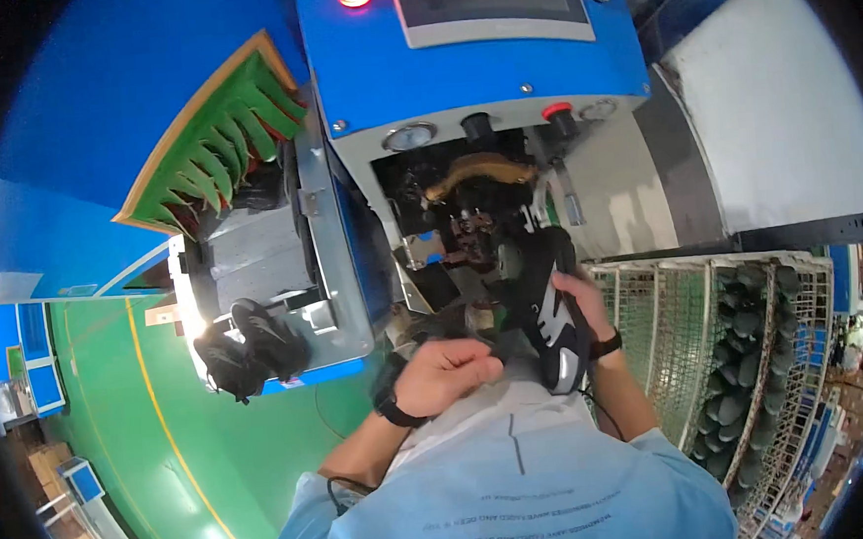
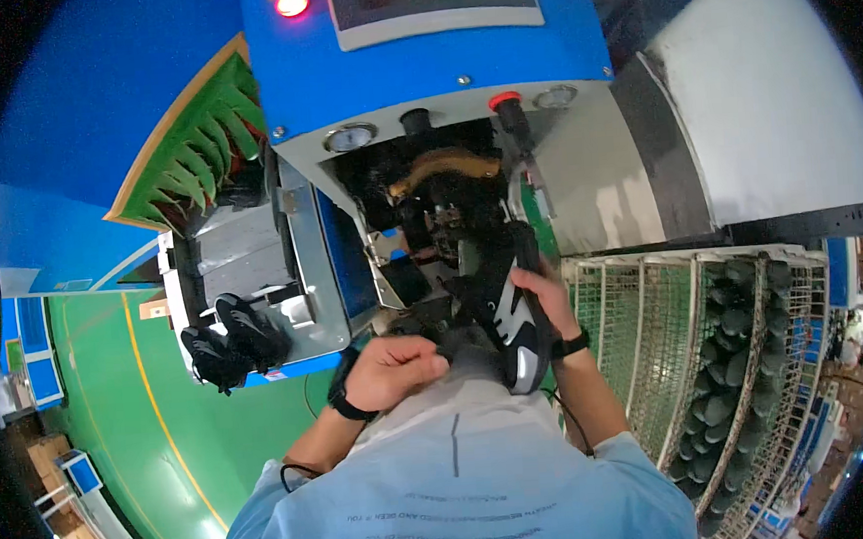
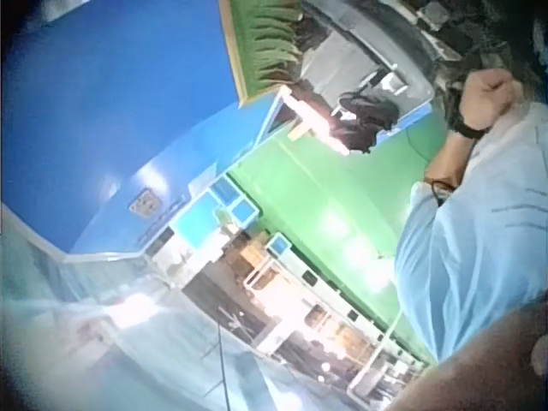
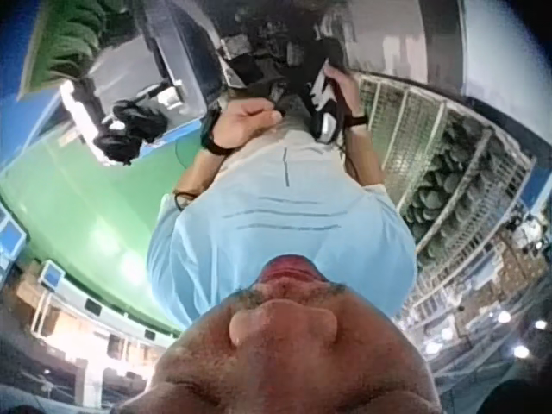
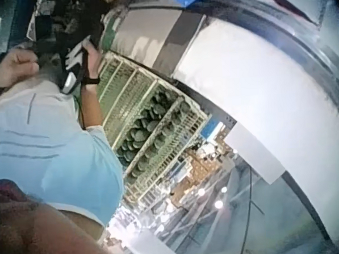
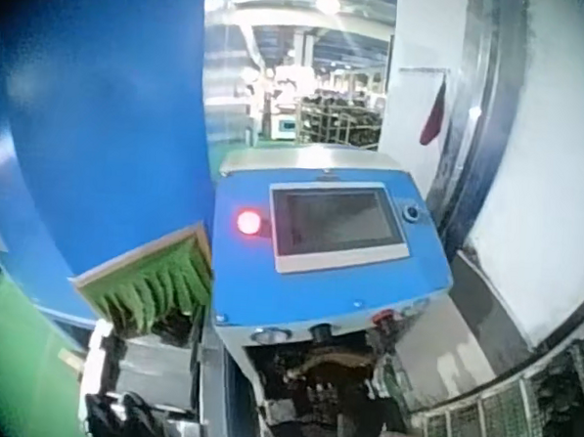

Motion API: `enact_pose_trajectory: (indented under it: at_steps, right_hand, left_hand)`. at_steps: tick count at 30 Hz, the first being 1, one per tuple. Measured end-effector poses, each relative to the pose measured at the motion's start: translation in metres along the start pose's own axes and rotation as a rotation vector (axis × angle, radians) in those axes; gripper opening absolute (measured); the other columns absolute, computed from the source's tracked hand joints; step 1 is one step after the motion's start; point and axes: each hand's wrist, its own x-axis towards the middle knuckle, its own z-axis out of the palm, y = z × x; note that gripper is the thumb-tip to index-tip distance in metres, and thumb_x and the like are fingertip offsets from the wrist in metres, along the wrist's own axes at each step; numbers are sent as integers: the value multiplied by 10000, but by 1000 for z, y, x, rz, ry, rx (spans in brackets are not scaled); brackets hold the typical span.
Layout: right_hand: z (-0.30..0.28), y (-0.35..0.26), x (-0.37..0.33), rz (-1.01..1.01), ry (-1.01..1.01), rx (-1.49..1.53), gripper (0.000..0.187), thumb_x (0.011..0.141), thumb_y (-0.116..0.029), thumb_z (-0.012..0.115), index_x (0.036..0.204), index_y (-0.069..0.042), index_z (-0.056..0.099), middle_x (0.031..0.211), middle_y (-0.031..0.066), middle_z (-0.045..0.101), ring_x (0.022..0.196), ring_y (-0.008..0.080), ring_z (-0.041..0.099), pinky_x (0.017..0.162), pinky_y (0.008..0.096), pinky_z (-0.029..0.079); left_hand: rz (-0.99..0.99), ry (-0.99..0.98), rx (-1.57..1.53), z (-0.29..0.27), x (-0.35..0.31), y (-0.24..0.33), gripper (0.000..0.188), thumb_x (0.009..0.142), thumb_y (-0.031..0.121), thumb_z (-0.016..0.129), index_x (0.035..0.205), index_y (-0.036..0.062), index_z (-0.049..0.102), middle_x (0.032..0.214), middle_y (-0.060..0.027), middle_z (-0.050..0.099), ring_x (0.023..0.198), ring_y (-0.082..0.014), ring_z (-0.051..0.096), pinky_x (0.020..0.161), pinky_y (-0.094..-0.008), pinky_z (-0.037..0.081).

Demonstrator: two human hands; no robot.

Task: Operating a heel lasting machine and handling shoes on a conveyor belt within a factory environment.

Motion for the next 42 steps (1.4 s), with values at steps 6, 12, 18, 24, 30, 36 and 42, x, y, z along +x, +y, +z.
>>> enact_pose_trajectory:
  at_steps: [6, 12, 18, 24, 30, 36, 42]
  right_hand:
    - [60, -65, 11, -562, 41, -778, 877, 794, -160, 787, 1540, -88, 331, 1216, 169, 631, 1056, 236, 620, 907, 349, 503]
    - [116, -47, 51, -543, 208, -1593, 940, 756, -336, 795, 1557, -274, 307, 1138, 301, 513, 1010, 472, 576, 829, 486, 530]
    - [139, -50, 82, -429, 239, -1711, 856, 827, -359, 724, 1557, -284, 283, 1246, 344, 480, 1003, 512, 597, 771, 541, 540]
    - [150, -46, 76, -362, 306, -1767, 909, 815, -308, 724, 1572, -271, 221, 1361, 426, 398, 1067, 551, 585, 815, 531, 544]
    - [137, -28, 69, -685, 373, -1761, 935, 825, -290, 730, 1585, -236, 189, 1212, 364, 468, 911, 534, 610, 724, 533, 542]
    - [129, -15, 36, -947, 440, -1629, 864, 871, -320, 712, 1572, -146, 238, 1224, 385, 450, 924, 540, 561, 730, 544, 503]
    - [95, 31, -46, -913, 439, -1556, 820, 801, -266, 783, 1496, -70, 395, 1260, 403, 435, 1025, 559, 531, 831, 553, 483]
  left_hand:
    - [-82, 329, -136, -23, 51, -45, 162, 917, 197, 665, 853, 49, 668, 654, 32, 564, 592, -52, 493, 542, -236, 368]
    - [-84, 525, -305, -55, 88, -81, 148, 930, 181, 612, 852, 73, 676, 632, 16, 570, 491, -70, 459, 458, -236, 327]
    - [-146, 473, -553, -74, 102, -94, 117, 932, 189, 661, 908, 78, 689, 668, 19, 589, 513, -80, 484, 456, -239, 344]
    - [-122, 379, -414, -91, 112, -104, 187, 934, 256, 645, 903, 75, 682, 670, -10, 599, 522, -111, 519, 442, -273, 371]
    - [-322, 286, -260, -94, 95, -77, 251, 923, 253, 576, 911, 24, 677, 707, -74, 640, 546, -164, 576, 482, -296, 449]
    - [-228, 129, -197, -78, 103, -73, 261, 933, 276, 579, 997, 36, 659, 763, -61, 646, 631, -153, 612, 534, -302, 481]
    - [-351, -123, -329, -58, 79, -34, 475, 980, 497, 563, 1196, 75, 541, 916, -98, 681, 643, -165, 627, 540, -281, 502]
